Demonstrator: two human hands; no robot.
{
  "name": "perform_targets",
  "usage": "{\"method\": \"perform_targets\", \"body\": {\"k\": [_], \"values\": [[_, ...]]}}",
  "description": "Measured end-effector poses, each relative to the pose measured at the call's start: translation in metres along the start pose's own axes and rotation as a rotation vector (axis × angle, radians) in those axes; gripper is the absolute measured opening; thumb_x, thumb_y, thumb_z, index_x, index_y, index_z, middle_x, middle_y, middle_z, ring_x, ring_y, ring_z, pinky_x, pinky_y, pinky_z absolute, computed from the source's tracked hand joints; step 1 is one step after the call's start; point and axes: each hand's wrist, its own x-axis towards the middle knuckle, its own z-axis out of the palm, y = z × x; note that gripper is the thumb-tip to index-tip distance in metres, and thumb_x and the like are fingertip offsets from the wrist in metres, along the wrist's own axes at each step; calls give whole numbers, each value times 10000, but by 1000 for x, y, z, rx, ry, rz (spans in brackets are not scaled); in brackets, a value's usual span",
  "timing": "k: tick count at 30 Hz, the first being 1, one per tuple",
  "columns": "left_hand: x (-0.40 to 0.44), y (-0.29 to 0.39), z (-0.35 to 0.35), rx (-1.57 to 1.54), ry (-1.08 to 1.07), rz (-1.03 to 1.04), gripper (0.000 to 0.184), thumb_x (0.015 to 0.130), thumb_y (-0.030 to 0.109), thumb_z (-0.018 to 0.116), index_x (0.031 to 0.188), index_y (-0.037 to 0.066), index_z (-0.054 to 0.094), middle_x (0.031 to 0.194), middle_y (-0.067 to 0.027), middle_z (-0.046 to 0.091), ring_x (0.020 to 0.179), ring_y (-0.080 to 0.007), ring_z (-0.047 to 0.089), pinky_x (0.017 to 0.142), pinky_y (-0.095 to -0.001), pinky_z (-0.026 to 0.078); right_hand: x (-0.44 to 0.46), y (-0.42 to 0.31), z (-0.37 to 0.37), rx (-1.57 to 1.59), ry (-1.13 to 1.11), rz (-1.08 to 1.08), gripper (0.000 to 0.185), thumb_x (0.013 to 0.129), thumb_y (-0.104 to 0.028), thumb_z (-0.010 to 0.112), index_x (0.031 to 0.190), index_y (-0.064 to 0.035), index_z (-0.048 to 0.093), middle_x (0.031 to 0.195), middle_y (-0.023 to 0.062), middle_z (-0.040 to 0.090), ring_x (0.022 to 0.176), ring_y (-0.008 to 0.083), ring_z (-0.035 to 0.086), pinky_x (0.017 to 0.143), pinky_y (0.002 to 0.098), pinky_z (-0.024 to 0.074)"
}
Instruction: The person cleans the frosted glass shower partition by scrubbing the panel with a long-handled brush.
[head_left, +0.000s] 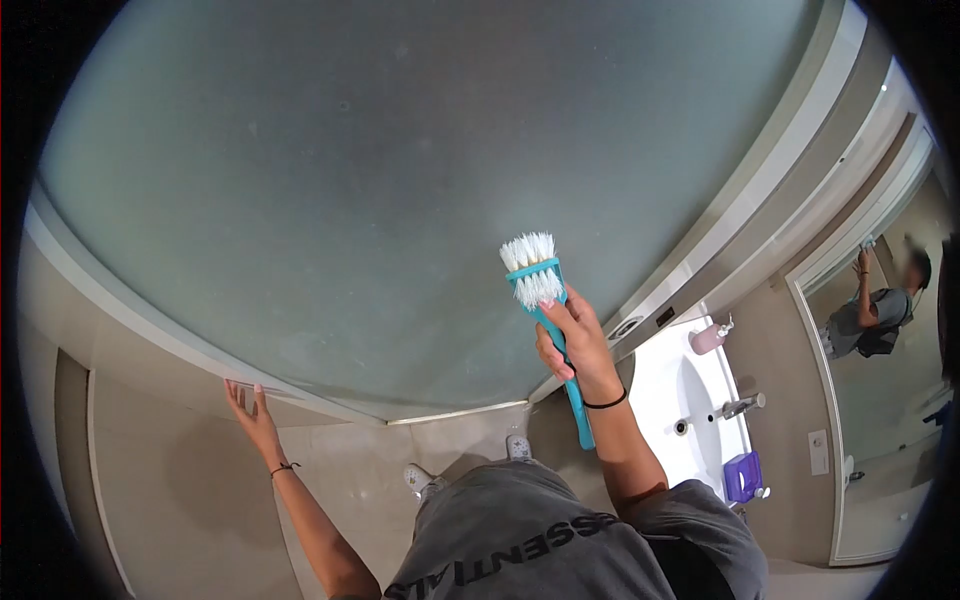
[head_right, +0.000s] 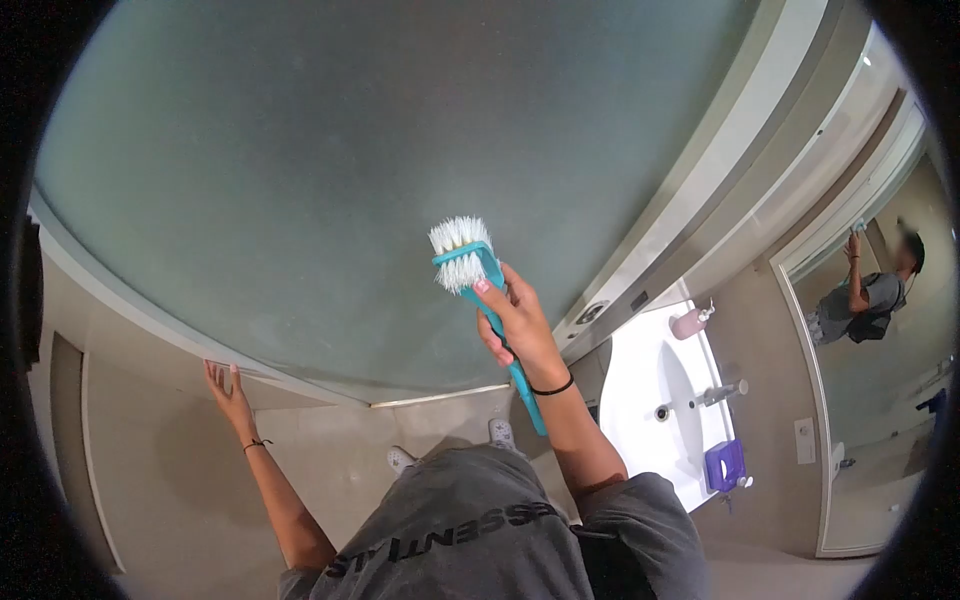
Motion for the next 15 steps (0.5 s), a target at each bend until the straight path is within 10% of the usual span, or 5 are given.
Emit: {"method": "perform_targets", "body": {"k": [15], "values": [[3, -12, 21, 45, 126, 22, 757, 864, 320, 741, 1460, 89, 336, 1418, -166, 423, 1270, -263, 441, 988, -406, 426, -21, 4, -15, 34, 179, -5, 266, 1032, -288, 438, 952, -37, 472, 478, 33, 443, 300, 93, 352, 281, 222, 261]]}}
